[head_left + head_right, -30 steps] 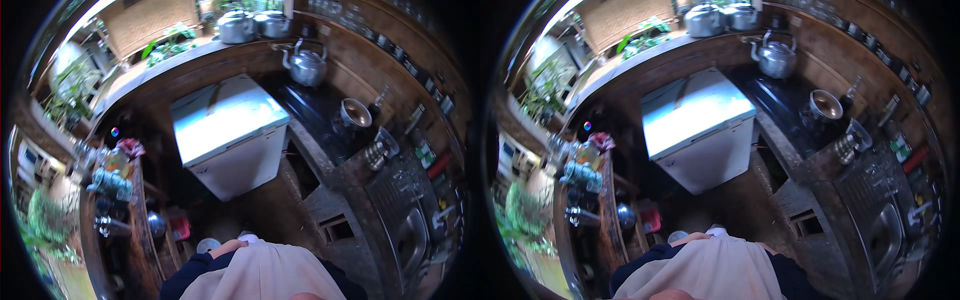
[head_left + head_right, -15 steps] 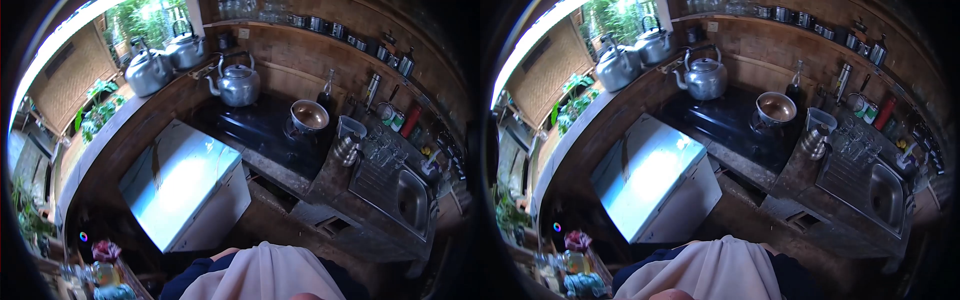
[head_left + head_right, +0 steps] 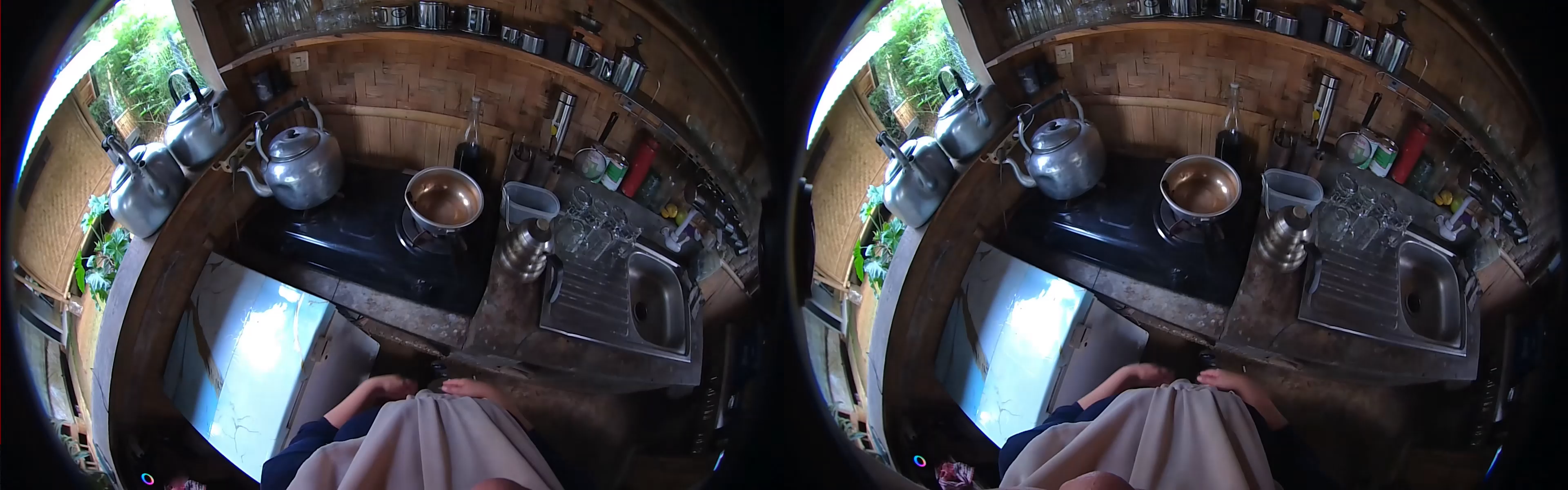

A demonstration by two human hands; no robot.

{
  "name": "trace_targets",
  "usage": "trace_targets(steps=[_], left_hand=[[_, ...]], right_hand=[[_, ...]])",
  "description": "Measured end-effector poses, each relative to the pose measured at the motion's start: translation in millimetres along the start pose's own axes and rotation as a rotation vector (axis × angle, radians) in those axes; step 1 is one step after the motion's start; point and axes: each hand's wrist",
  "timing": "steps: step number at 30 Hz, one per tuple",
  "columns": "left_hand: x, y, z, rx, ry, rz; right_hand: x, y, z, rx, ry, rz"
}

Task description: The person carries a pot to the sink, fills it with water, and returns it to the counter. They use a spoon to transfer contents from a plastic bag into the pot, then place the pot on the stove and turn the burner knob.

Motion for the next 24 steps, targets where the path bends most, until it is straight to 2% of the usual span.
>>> trace_targets(steps=[1,2,3,4,5,7,9,11,12,13,15,19,21,24], left_hand=[[-24,7,-6,-0.014,0.046,0.238],[-56,43,-10,-0.121,0.135,0.755],[-101,87,-11,-0.227,0.225,1.272],[-127,97,-14,-0.191,0.238,1.231],[-150,103,-19,-0.154,0.252,1.191],[-191,119,-30,-0.102,0.315,1.093],[-223,141,-35,-0.159,0.409,1.125],[-241,144,-39,-0.094,0.502,1.197],[-244,142,-45,-0.055,0.594,1.272],[-247,142,-52,-0.054,0.599,1.278],[-257,142,-64,-0.076,0.866,1.294],[-268,114,-81,0.069,0.863,1.438],[-274,126,-82,0.069,0.886,1.456],[-286,133,-87,0.062,0.827,1.481]], right_hand=[[-19,1,-10,0.27,-0.007,-0.018],[-34,-7,-10,0.27,-0.013,-0.016],[-48,-21,-6,0.183,-0.028,-0.019],[-62,-38,1,0.098,-0.044,-0.02],[-72,-60,10,0.103,-0.049,-0.015],[-81,-107,27,0.101,-0.217,0.185],[-94,-125,32,0.064,-0.225,0.115],[-110,-132,26,0.023,-0.227,0.042],[-120,-133,22,-0.107,-0.154,-0.019],[-129,-134,19,-0.236,-0.079,-0.079],[-142,-152,18,-0.225,-0.014,-0.088],[-154,-156,8,-0.215,0.151,-0.187],[-154,-152,1,-0.328,0.236,-0.24],[-146,-159,0,-0.308,0.302,-0.279]])
Point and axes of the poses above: each hand's wrist, its own z-axis away from the middle knuckle, its own x-axis out of the palm, y = z × x, and after that the axes turned 10 degrees about -y, right-handed
